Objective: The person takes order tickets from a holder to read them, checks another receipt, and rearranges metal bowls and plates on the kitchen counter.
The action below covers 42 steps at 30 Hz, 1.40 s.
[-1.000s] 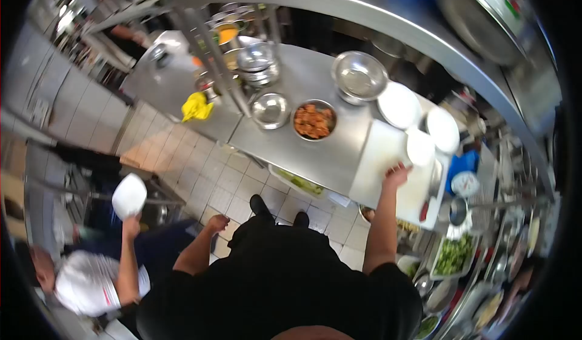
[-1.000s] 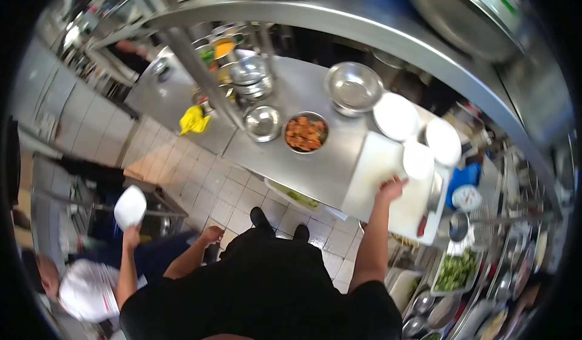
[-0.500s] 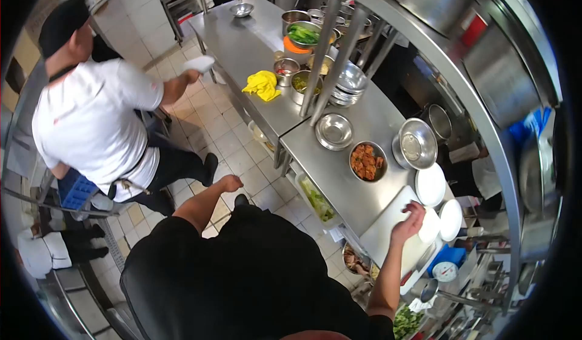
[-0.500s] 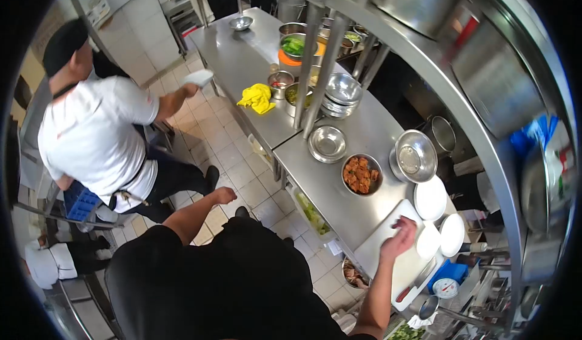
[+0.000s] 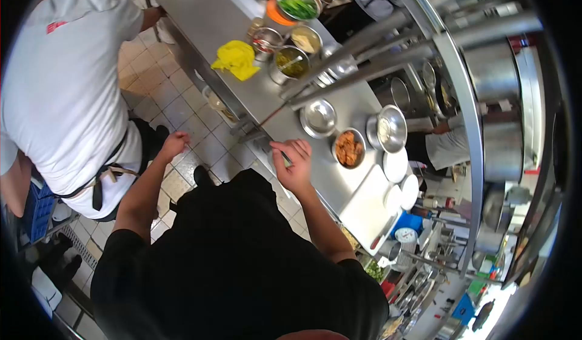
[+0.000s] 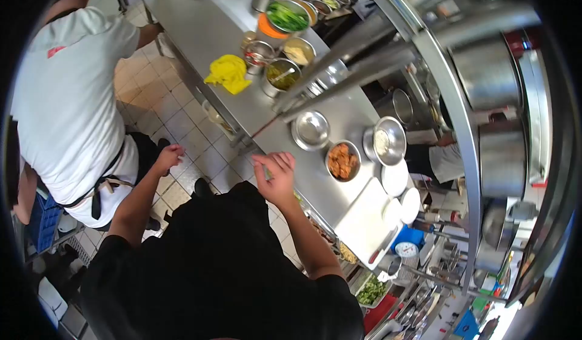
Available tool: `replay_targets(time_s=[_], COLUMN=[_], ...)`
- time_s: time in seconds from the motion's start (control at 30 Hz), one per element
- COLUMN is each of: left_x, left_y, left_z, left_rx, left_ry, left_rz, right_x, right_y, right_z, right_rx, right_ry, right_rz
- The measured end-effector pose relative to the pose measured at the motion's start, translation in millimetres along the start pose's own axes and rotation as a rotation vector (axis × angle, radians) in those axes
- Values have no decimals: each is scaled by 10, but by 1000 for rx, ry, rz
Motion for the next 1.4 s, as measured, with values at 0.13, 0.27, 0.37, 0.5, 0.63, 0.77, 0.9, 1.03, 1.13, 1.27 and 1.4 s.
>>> replay_targets(time_s=[0.13,0.27,0.37,0.5,0.63,0.77,0.9,1.03,1.13,1.27,1.4], left_x=[-179,-309,-545,-960,-1304,-1829,-2492,-2846,-3106,-2615,-2315], left_y=[-536,-803,-1175,-2027,-2677,-3632,-4984,-5115,-5069,-5109,-4987], left_z=[-615,-1738,-2384,-2931,-3419,-3963,-4000,-4479,-4872,-4962,-4965], left_rx=[150,210,277,309,292,297,667,1064,675,673,742], left_ry=[250,347,397,449,510,344,-730,-1097,-637,-746,-819], left_rz=[-119,-203,-221,-256,-319,-431,-790,-438,-115,-291,-400], right_x=[246,395,454,470,408,355,457,766,1307,1809,2523], right_y=[-139,-397,-556,-599,-741,-731,-213,463,1298,1718,2103], right_z=[-219,-409,-620,-999,-1144,-1304,-1495,-1707,-1744,-770,207], right_rx=[243,399,506,666,777,1010,1172,1638,1489,1902,2449], right_ry=[-154,-291,-338,-364,-283,-355,-893,-984,-605,-159,-377], right_rz=[25,98,177,290,385,450,264,227,11,-241,-556])
Point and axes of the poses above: each hand's wrist, its own y-axis away from the middle knuckle, its own x-axis out of the palm, z = x × y, the point moved 2 cm from there along -y, towards the middle knuckle, and after that the axes turned 9 degrees about -y, right-handed, at the moved point
